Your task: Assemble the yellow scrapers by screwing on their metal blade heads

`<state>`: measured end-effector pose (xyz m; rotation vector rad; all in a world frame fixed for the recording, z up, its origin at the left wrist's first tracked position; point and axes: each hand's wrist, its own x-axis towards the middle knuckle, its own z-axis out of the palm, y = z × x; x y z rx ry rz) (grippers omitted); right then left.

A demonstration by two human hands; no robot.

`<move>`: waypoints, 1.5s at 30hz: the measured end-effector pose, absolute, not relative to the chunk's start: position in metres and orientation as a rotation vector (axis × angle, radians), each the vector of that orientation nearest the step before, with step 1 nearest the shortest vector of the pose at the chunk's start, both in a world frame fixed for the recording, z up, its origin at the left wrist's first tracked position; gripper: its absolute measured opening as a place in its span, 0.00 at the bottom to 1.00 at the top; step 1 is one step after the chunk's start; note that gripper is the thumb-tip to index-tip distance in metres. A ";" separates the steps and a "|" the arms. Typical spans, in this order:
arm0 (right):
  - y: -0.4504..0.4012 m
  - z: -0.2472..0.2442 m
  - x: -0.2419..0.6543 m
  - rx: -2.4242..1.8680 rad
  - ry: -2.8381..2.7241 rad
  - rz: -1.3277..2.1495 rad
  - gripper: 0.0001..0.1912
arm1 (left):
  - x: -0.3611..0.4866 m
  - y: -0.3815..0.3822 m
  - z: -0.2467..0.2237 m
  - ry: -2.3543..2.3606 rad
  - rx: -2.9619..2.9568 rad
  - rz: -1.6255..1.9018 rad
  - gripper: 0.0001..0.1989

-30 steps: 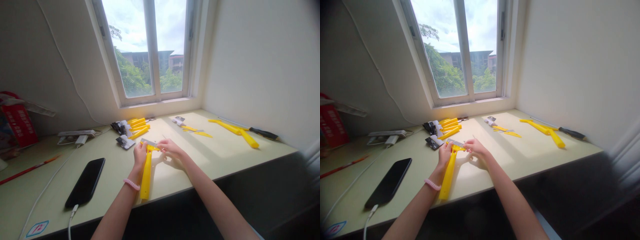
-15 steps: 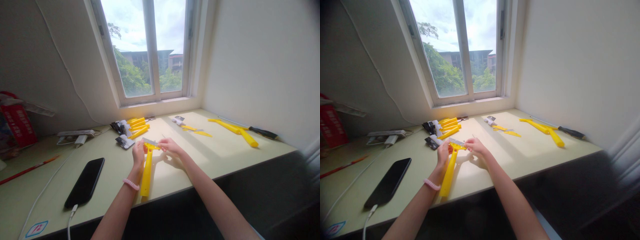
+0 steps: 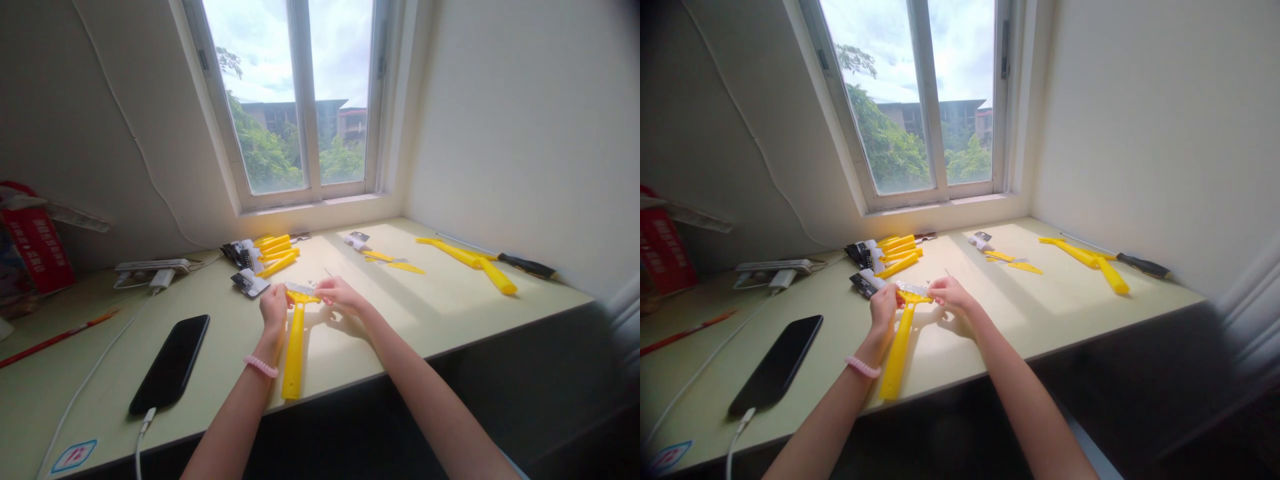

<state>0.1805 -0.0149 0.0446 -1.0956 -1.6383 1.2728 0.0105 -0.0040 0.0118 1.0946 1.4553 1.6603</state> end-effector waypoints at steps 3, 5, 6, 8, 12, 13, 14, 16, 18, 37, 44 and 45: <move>-0.013 0.042 0.181 -1.097 -1.581 1.266 0.10 | 0.012 -0.009 0.015 1.347 1.111 1.603 0.11; -0.011 0.040 0.181 -1.073 -1.544 1.242 0.10 | 0.016 -0.013 0.019 1.166 1.088 1.514 0.14; -0.010 0.039 0.180 -1.063 -1.530 1.226 0.09 | 0.018 -0.014 0.020 1.090 1.080 1.443 0.17; -0.009 0.037 0.180 -1.066 -1.510 1.199 0.09 | 0.021 -0.016 0.022 1.023 1.092 1.310 0.19; -0.008 0.035 0.178 -1.096 -1.530 1.228 0.08 | 0.021 -0.017 0.021 1.072 1.089 1.260 0.16; -0.008 0.035 0.178 -1.099 -1.545 1.235 0.08 | 0.021 -0.017 0.022 1.079 1.070 1.271 0.15; -0.008 0.035 0.177 -1.103 -1.558 1.236 0.07 | 0.020 -0.017 0.022 1.084 1.055 1.273 0.14; -0.009 0.035 0.175 -1.113 -1.567 1.222 0.07 | 0.019 -0.018 0.024 1.093 1.040 1.279 0.14; -0.008 0.034 0.174 -1.112 -1.559 1.206 0.07 | 0.018 -0.019 0.026 1.116 1.041 1.313 0.13; 0.037 0.000 0.302 -2.020 -1.246 -0.160 0.22 | 0.017 -0.008 0.018 1.235 1.012 1.433 0.10; 0.020 0.006 0.369 -2.386 -1.486 -0.092 0.17 | 0.016 -0.007 0.016 1.243 1.061 1.353 0.11; 0.018 0.008 0.370 -2.390 -1.470 -0.111 0.16 | 0.016 -0.006 0.015 1.247 1.062 1.347 0.11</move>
